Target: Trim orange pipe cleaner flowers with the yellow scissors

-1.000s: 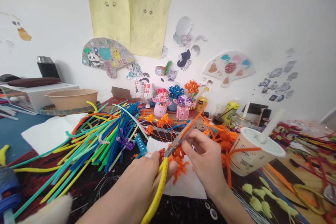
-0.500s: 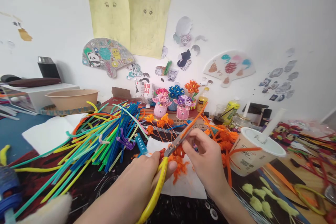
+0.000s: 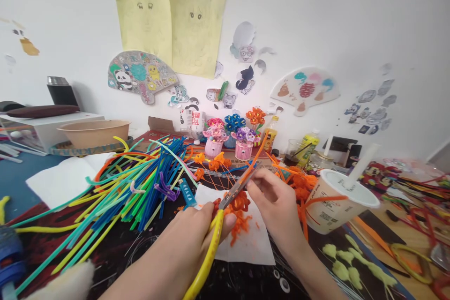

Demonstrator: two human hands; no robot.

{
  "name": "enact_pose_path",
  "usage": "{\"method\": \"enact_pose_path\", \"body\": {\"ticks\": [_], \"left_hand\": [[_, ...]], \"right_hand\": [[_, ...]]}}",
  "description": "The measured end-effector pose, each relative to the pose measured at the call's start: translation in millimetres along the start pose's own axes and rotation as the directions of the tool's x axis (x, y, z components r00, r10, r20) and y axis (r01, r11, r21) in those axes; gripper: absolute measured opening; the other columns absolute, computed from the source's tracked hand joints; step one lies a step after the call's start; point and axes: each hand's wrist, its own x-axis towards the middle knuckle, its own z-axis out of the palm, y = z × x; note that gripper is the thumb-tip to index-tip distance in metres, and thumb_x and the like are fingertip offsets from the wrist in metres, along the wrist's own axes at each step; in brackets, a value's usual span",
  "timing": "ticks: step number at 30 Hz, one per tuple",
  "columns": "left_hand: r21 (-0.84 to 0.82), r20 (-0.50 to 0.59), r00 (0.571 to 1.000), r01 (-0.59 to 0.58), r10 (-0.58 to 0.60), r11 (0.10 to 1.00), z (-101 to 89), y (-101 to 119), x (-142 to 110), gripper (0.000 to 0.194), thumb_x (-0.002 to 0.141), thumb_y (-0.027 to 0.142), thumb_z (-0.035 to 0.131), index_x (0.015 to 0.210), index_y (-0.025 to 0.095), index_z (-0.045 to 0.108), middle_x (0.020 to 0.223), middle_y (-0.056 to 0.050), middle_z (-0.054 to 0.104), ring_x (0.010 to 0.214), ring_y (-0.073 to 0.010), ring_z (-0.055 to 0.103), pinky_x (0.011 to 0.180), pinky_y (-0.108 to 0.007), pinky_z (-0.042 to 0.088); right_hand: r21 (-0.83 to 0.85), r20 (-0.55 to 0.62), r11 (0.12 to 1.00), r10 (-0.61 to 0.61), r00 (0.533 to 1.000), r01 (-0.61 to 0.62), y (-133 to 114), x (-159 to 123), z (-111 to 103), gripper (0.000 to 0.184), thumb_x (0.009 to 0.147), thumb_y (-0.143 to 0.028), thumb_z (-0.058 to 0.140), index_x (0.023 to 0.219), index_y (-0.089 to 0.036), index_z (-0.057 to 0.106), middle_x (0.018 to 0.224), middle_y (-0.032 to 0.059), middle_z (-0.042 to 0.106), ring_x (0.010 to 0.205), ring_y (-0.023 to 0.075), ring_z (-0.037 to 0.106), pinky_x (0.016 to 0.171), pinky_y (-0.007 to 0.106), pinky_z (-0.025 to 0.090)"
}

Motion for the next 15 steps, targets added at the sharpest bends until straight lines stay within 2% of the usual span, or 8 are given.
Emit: {"method": "enact_pose_path", "body": {"ticks": [4, 9, 15], "left_hand": [[-0.071, 0.045, 0.999, 0.001, 0.003, 0.997, -0.7, 1.2, -2.1, 0.049, 0.091, 0.06, 0.026, 0.081, 0.021, 0.054, 0.076, -0.001, 0.062, 0.064, -0.0166, 0.052, 0.058, -0.026, 0.036], [-0.052, 0.038, 0.999, 0.025, -0.023, 0.998, -1.1, 7.8, -1.6, 0.05, 0.09, 0.06, 0.02, 0.077, 0.021, 0.05, 0.081, -0.005, 0.063, 0.068, -0.0186, 0.053, 0.059, -0.027, 0.037], [-0.028, 0.02, 1.0, 0.022, -0.021, 0.999, 6.3, 2.2, 2.0, 0.043, 0.09, 0.054, 0.024, 0.076, 0.022, 0.049, 0.07, -0.003, 0.061, 0.063, -0.0189, 0.056, 0.059, -0.027, 0.036]], "right_hand": [[0.054, -0.005, 0.998, 0.02, 1.0, -0.02, -2.7, 1.5, -0.5, 0.01, 0.078, -0.023, 0.06, 0.069, -0.02, 0.061, 0.066, -0.0011, 0.06, 0.061, 0.0138, 0.055, 0.057, 0.024, 0.045], [0.185, -0.038, 0.98, 0.081, 0.996, -0.073, -1.4, -3.3, 5.6, 0.008, 0.075, -0.022, 0.063, 0.067, -0.02, 0.06, 0.064, -0.0017, 0.061, 0.06, 0.0133, 0.055, 0.056, 0.023, 0.046], [0.178, -0.06, 0.979, 0.112, 0.992, -0.1, 1.0, -7.5, 10.0, 0.008, 0.075, -0.022, 0.063, 0.068, -0.02, 0.06, 0.063, -0.0023, 0.058, 0.06, 0.0135, 0.054, 0.055, 0.023, 0.044]]}}
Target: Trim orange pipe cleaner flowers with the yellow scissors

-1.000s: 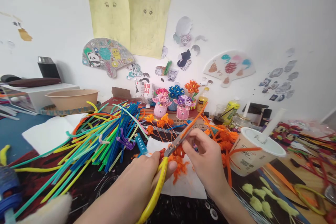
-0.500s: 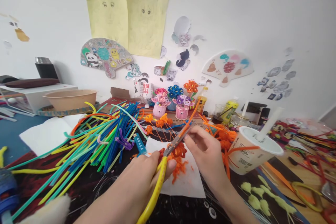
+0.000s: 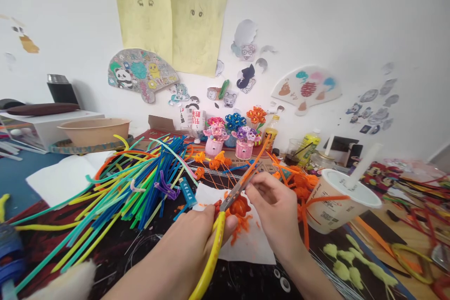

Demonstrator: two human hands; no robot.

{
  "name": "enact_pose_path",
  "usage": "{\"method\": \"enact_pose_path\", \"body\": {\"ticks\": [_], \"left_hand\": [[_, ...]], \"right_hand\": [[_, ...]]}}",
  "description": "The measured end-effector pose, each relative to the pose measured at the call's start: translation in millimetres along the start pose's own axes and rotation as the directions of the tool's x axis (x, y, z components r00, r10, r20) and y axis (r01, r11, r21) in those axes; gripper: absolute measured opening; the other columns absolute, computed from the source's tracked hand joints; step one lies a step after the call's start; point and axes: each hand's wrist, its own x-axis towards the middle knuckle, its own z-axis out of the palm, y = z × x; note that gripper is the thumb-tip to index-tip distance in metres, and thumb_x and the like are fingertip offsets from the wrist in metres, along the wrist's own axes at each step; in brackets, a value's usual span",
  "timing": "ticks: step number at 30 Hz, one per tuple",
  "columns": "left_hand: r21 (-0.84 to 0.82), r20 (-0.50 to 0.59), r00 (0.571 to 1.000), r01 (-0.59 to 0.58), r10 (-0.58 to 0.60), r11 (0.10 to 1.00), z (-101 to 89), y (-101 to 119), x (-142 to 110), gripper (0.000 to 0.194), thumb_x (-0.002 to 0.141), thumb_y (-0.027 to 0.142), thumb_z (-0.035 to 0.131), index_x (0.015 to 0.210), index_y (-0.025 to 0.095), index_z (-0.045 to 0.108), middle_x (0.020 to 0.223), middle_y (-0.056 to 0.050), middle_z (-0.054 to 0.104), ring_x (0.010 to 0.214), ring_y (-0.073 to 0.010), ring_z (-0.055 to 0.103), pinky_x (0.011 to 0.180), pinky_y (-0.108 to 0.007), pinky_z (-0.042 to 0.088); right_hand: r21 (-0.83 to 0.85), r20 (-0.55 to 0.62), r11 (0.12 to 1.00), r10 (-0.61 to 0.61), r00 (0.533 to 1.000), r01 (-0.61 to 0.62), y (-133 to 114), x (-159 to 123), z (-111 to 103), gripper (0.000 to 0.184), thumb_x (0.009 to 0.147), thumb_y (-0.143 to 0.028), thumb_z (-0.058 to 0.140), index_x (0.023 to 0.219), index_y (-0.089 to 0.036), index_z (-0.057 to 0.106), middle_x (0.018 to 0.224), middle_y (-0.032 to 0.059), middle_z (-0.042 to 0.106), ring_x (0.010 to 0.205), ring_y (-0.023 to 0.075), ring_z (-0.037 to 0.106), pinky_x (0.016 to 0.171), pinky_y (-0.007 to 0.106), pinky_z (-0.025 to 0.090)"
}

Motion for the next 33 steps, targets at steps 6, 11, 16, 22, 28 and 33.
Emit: {"method": "enact_pose_path", "body": {"ticks": [6, 11, 16, 22, 28, 33], "left_hand": [[0.041, -0.037, 0.999, 0.03, -0.029, 0.999, 3.7, -4.4, 2.8, 0.041, 0.09, 0.052, 0.028, 0.075, 0.023, 0.051, 0.053, 0.002, 0.052, 0.052, -0.0171, 0.052, 0.053, -0.026, 0.033], [0.007, -0.128, 0.992, 0.014, -0.013, 1.0, 9.9, -9.8, 4.4, 0.046, 0.089, 0.057, 0.031, 0.075, 0.022, 0.056, 0.068, -0.001, 0.059, 0.059, -0.0159, 0.054, 0.052, -0.024, 0.034], [-0.026, -0.088, 0.996, 0.014, -0.016, 1.0, 8.4, -11.5, 5.1, 0.044, 0.089, 0.057, 0.035, 0.078, 0.021, 0.059, 0.069, 0.0, 0.059, 0.058, -0.0142, 0.051, 0.051, -0.023, 0.033], [-0.05, -0.013, 0.999, -0.051, 0.05, 0.997, -3.6, -3.9, -3.1, 0.041, 0.092, 0.052, 0.031, 0.083, 0.022, 0.059, 0.078, -0.001, 0.065, 0.064, -0.0154, 0.055, 0.061, -0.025, 0.039], [-0.068, -0.045, 0.999, 0.007, -0.01, 0.998, -5.6, 4.3, -3.5, 0.041, 0.09, 0.051, 0.031, 0.08, 0.02, 0.057, 0.081, -0.005, 0.066, 0.069, -0.0182, 0.057, 0.06, -0.026, 0.041], [-0.093, -0.099, 0.994, -0.061, 0.052, 0.994, 2.9, -1.6, 1.2, 0.033, 0.09, 0.046, 0.039, 0.075, 0.022, 0.056, 0.074, 0.0, 0.063, 0.066, -0.0151, 0.057, 0.058, -0.022, 0.039]], "right_hand": [[-0.126, 0.041, 0.992, -0.019, 0.999, 0.024, -2.9, 0.2, -3.1, 0.009, 0.078, -0.022, 0.059, 0.069, -0.02, 0.058, 0.066, -0.0018, 0.057, 0.062, 0.0139, 0.052, 0.057, 0.025, 0.041], [-0.119, 0.058, 0.992, -0.03, 0.998, 0.037, -4.3, 2.3, -1.5, 0.01, 0.078, -0.021, 0.057, 0.068, -0.02, 0.056, 0.065, -0.0023, 0.055, 0.062, 0.0138, 0.052, 0.057, 0.024, 0.041], [-0.079, 0.083, 0.997, -0.02, 0.996, 0.027, -4.9, 5.0, -1.5, 0.006, 0.077, -0.02, 0.056, 0.071, -0.02, 0.059, 0.066, -0.0015, 0.058, 0.067, 0.0151, 0.056, 0.059, 0.024, 0.044], [-0.01, 0.121, 1.0, -0.025, 0.992, 0.027, -4.4, 6.8, -3.6, 0.007, 0.076, -0.022, 0.059, 0.069, -0.02, 0.059, 0.065, -0.0015, 0.059, 0.066, 0.0147, 0.058, 0.06, 0.023, 0.048], [0.064, 0.057, 0.998, 0.023, 0.998, -0.026, -1.8, 2.1, 0.7, 0.009, 0.075, -0.024, 0.063, 0.068, -0.019, 0.062, 0.064, -0.0005, 0.064, 0.062, 0.0138, 0.06, 0.058, 0.022, 0.05], [0.04, 0.071, 0.998, 0.038, 0.997, -0.041, -1.5, 1.5, 0.7, 0.01, 0.076, -0.025, 0.063, 0.068, -0.019, 0.061, 0.065, -0.0005, 0.063, 0.061, 0.0136, 0.059, 0.057, 0.022, 0.049]]}}
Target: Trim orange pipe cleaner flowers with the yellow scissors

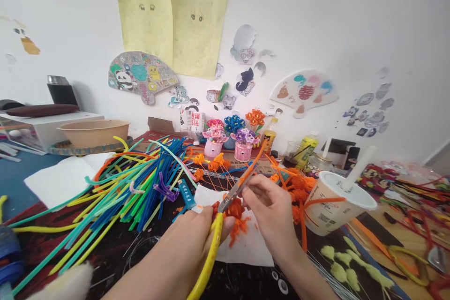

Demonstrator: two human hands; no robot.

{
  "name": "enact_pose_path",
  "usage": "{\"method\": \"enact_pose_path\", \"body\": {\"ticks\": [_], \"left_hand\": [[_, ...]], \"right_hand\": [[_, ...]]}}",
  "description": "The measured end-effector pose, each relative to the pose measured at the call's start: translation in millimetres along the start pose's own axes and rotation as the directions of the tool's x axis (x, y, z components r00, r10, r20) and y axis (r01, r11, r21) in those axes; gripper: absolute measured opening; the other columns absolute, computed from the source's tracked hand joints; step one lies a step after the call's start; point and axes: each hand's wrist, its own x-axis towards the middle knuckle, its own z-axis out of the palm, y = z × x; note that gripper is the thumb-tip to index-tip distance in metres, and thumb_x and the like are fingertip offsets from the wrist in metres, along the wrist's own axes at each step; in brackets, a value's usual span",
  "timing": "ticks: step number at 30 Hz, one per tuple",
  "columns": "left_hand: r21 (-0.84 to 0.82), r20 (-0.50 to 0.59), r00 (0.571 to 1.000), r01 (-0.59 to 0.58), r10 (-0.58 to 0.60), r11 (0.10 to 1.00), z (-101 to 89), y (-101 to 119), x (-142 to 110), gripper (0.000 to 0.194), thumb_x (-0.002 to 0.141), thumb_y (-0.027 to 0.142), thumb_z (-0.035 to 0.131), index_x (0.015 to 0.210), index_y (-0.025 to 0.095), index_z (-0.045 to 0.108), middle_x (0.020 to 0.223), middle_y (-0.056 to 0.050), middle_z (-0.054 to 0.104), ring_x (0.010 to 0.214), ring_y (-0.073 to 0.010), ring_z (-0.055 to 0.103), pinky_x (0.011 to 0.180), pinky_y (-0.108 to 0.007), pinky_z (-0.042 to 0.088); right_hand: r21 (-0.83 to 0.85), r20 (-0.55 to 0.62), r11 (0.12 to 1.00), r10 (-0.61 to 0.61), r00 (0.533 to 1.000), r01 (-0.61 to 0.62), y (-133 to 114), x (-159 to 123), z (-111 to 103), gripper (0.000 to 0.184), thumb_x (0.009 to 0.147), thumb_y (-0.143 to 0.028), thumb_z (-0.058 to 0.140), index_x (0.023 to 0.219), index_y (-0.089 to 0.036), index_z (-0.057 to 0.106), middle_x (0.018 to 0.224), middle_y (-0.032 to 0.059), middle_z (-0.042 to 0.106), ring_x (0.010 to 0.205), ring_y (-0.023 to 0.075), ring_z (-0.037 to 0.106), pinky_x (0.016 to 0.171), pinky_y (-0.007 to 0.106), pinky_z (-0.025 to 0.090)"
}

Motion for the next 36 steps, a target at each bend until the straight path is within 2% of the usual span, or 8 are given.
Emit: {"method": "enact_pose_path", "body": {"ticks": [4, 10, 17, 25, 28, 32, 34, 36], "left_hand": [[0.034, -0.04, 0.998, 0.045, -0.044, 0.998, 2.5, -3.1, 0.5, 0.037, 0.089, 0.049, 0.039, 0.073, 0.021, 0.057, 0.068, -0.001, 0.061, 0.064, -0.0161, 0.056, 0.054, -0.022, 0.038], [0.098, -0.003, 0.998, 0.056, -0.056, 0.994, 2.2, -5.2, 1.4, 0.042, 0.089, 0.053, 0.037, 0.076, 0.02, 0.059, 0.07, -0.002, 0.062, 0.059, -0.0155, 0.053, 0.051, -0.023, 0.035], [0.142, 0.048, 0.991, 0.118, -0.126, 0.983, -4.2, 5.1, 2.8, 0.04, 0.091, 0.045, 0.036, 0.067, 0.021, 0.058, 0.045, 0.002, 0.052, 0.045, -0.0154, 0.051, 0.05, -0.025, 0.033], [0.143, 0.021, 0.992, 0.122, -0.127, 0.982, -6.1, 4.7, 1.1, 0.044, 0.091, 0.048, 0.034, 0.066, 0.021, 0.058, 0.041, 0.003, 0.05, 0.04, -0.0143, 0.05, 0.048, -0.024, 0.033], [0.149, 0.032, 0.995, 0.093, -0.099, 0.984, -3.8, -1.3, 1.5, 0.044, 0.09, 0.051, 0.034, 0.071, 0.02, 0.06, 0.049, 0.001, 0.056, 0.045, -0.0149, 0.054, 0.048, -0.023, 0.034], [0.111, 0.043, 0.998, 0.04, -0.045, 0.993, -1.5, -7.6, 2.4, 0.043, 0.09, 0.052, 0.035, 0.08, 0.02, 0.062, 0.077, -0.005, 0.069, 0.065, -0.0179, 0.063, 0.055, -0.023, 0.04], [0.075, 0.041, 0.998, 0.041, -0.045, 0.996, -1.5, -5.5, 2.1, 0.042, 0.089, 0.052, 0.036, 0.08, 0.02, 0.062, 0.075, -0.004, 0.069, 0.066, -0.018, 0.063, 0.057, -0.023, 0.041], [0.034, 0.017, 0.999, 0.043, -0.044, 0.998, -1.9, -0.7, 1.7, 0.04, 0.089, 0.05, 0.037, 0.076, 0.021, 0.061, 0.061, -0.001, 0.065, 0.063, -0.0175, 0.062, 0.056, -0.023, 0.041]], "right_hand": [[-0.039, 0.029, 0.999, -0.018, 0.999, 0.02, -2.3, 0.3, -1.3, 0.01, 0.077, -0.022, 0.061, 0.068, -0.02, 0.059, 0.065, -0.0014, 0.06, 0.064, 0.0144, 0.058, 0.059, 0.024, 0.048], [-0.06, 0.057, 0.998, -0.03, 0.998, 0.034, -3.8, 0.7, -1.9, 0.008, 0.078, -0.02, 0.058, 0.07, -0.02, 0.058, 0.066, -0.001, 0.058, 0.069, 0.0163, 0.058, 0.06, 0.025, 0.047], [-0.074, 0.074, 0.997, -0.031, 0.997, 0.037, -1.3, 3.6, -3.5, 0.01, 0.078, -0.021, 0.058, 0.068, -0.021, 0.057, 0.064, -0.0018, 0.057, 0.066, 0.0155, 0.057, 0.064, 0.026, 0.048], [-0.094, -0.013, 0.994, -0.058, 0.998, 0.056, -7.4, 6.1, -3.7, 0.01, 0.076, -0.025, 0.06, 0.068, -0.019, 0.063, 0.064, -0.0001, 0.064, 0.06, 0.0147, 0.058, 0.057, 0.025, 0.05], [-0.079, -0.01, 0.994, -0.076, 0.997, 0.075, -8.8, 6.2, -4.2, 0.01, 0.075, -0.024, 0.061, 0.067, -0.019, 0.063, 0.063, -0.0006, 0.063, 0.058, 0.014, 0.058, 0.056, 0.024, 0.05], [-0.055, 0.022, 0.997, -0.049, 0.999, 0.05, -5.4, 5.6, -4.3, 0.01, 0.075, -0.023, 0.06, 0.066, -0.02, 0.062, 0.063, 0.0001, 0.063, 0.062, 0.0152, 0.059, 0.058, 0.025, 0.051], [-0.036, 0.049, 0.999, -0.033, 0.998, 0.035, -3.5, 4.8, -3.6, 0.01, 0.075, -0.023, 0.061, 0.066, -0.02, 0.061, 0.064, 0.0006, 0.063, 0.064, 0.0159, 0.059, 0.06, 0.026, 0.051], [-0.027, 0.063, 0.999, -0.021, 0.998, 0.023, -2.7, 4.1, -2.8, 0.01, 0.075, -0.024, 0.061, 0.066, -0.02, 0.061, 0.064, 0.0005, 0.063, 0.065, 0.0159, 0.059, 0.061, 0.026, 0.051]]}}
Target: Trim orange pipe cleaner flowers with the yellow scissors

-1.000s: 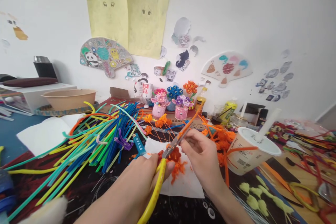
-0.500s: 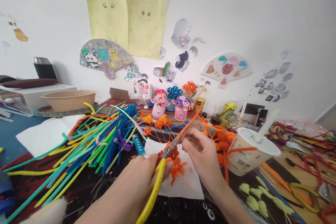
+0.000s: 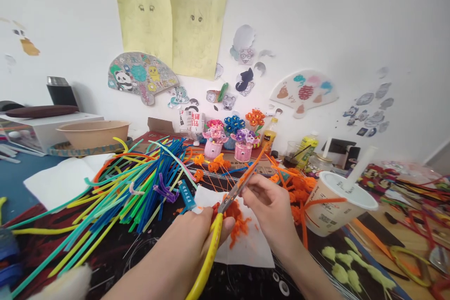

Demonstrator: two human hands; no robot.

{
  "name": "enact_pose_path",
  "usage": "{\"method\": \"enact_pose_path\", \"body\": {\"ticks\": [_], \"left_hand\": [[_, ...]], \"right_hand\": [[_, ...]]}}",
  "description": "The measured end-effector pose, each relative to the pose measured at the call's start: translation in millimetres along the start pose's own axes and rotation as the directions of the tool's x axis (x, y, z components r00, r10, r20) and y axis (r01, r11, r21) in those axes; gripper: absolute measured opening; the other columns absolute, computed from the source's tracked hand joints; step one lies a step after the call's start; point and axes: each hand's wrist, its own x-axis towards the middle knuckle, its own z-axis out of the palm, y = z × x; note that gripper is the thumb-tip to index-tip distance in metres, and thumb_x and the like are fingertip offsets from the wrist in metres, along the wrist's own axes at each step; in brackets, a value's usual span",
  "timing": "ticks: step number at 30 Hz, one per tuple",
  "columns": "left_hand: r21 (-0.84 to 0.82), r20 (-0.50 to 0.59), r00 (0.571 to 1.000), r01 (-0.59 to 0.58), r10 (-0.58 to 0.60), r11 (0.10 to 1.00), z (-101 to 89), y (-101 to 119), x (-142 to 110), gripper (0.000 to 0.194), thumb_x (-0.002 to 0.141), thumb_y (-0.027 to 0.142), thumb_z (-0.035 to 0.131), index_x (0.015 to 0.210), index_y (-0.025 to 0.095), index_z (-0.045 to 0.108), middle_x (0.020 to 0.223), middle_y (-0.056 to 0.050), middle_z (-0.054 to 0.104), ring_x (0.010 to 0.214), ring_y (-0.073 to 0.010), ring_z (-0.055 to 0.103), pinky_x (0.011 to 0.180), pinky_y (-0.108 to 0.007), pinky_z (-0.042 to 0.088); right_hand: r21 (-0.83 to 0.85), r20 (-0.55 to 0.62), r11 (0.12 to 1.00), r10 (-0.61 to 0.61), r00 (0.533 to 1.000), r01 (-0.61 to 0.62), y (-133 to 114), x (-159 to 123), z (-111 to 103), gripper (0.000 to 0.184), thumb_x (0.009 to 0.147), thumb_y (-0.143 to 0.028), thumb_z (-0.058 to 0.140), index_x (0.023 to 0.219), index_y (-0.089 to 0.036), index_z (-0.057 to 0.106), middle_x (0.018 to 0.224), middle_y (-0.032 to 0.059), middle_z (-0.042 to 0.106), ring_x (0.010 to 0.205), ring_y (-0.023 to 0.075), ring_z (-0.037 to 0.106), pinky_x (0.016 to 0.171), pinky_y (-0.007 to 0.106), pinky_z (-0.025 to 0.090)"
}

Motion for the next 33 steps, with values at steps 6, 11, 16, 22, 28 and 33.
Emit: {"method": "enact_pose_path", "body": {"ticks": [6, 11, 16, 22, 28, 33], "left_hand": [[0.1, -0.037, 0.999, 0.04, -0.036, 0.994, -1.3, 5.3, 0.7, 0.037, 0.088, 0.046, 0.039, 0.069, 0.021, 0.059, 0.044, 0.002, 0.052, 0.051, -0.0175, 0.058, 0.051, -0.023, 0.038], [0.166, -0.005, 0.999, 0.032, -0.032, 0.986, -1.3, -0.1, 2.0, 0.038, 0.09, 0.047, 0.035, 0.074, 0.021, 0.058, 0.053, 0.0, 0.058, 0.051, -0.017, 0.058, 0.048, -0.023, 0.034], [0.172, 0.044, 0.999, 0.024, -0.032, 0.985, -1.7, 1.1, 2.0, 0.039, 0.091, 0.047, 0.032, 0.076, 0.021, 0.058, 0.058, -0.002, 0.062, 0.053, -0.0172, 0.058, 0.05, -0.023, 0.036], [0.121, 0.034, 0.999, 0.035, -0.039, 0.992, -4.3, 7.4, 1.7, 0.034, 0.089, 0.04, 0.035, 0.076, 0.02, 0.06, 0.054, -0.001, 0.062, 0.048, -0.0163, 0.057, 0.05, -0.023, 0.037], [0.055, -0.006, 0.999, 0.037, -0.037, 0.998, -5.3, 8.9, 0.0, 0.04, 0.089, 0.045, 0.035, 0.067, 0.022, 0.059, 0.037, 0.004, 0.047, 0.042, -0.016, 0.054, 0.049, -0.023, 0.037], [0.017, -0.009, 1.0, 0.01, -0.01, 1.0, -4.4, 9.2, -2.0, 0.043, 0.09, 0.05, 0.032, 0.072, 0.022, 0.059, 0.048, 0.002, 0.057, 0.048, -0.0157, 0.056, 0.053, -0.024, 0.039]], "right_hand": [[-0.042, 0.009, 0.999, -0.004, 1.0, 0.005, -3.8, -0.1, -0.4, 0.011, 0.076, -0.023, 0.059, 0.065, -0.02, 0.059, 0.062, -0.0008, 0.061, 0.063, 0.0154, 0.058, 0.06, 0.025, 0.049], [-0.134, 0.013, 0.991, -0.026, 1.0, 0.028, -5.5, 0.1, -2.2, 0.011, 0.077, -0.022, 0.058, 0.067, -0.019, 0.061, 0.064, -0.0005, 0.061, 0.063, 0.0153, 0.057, 0.058, 0.025, 0.046], [-0.117, 0.025, 0.993, -0.032, 0.999, 0.034, -4.8, 0.3, -2.1, 0.011, 0.078, -0.023, 0.057, 0.069, -0.02, 0.062, 0.063, -0.001, 0.06, 0.06, 0.0148, 0.055, 0.057, 0.024, 0.046], [-0.129, 0.072, 0.991, -0.018, 0.997, 0.028, -2.9, -0.3, -0.4, 0.011, 0.079, -0.02, 0.056, 0.068, -0.019, 0.061, 0.068, 0.0005, 0.062, 0.068, 0.0166, 0.058, 0.061, 0.025, 0.046], [-0.119, 0.066, 0.993, -0.019, 0.998, 0.027, -3.2, -0.9, -1.1, 0.01, 0.079, -0.019, 0.056, 0.07, -0.019, 0.061, 0.067, -0.0006, 0.06, 0.067, 0.0157, 0.056, 0.061, 0.025, 0.045], [-0.116, 0.082, 0.993, -0.002, 0.997, 0.012, -2.5, -1.7, -0.6, 0.011, 0.08, -0.02, 0.055, 0.07, -0.02, 0.059, 0.065, -0.0013, 0.059, 0.068, 0.016, 0.056, 0.062, 0.026, 0.044]]}}
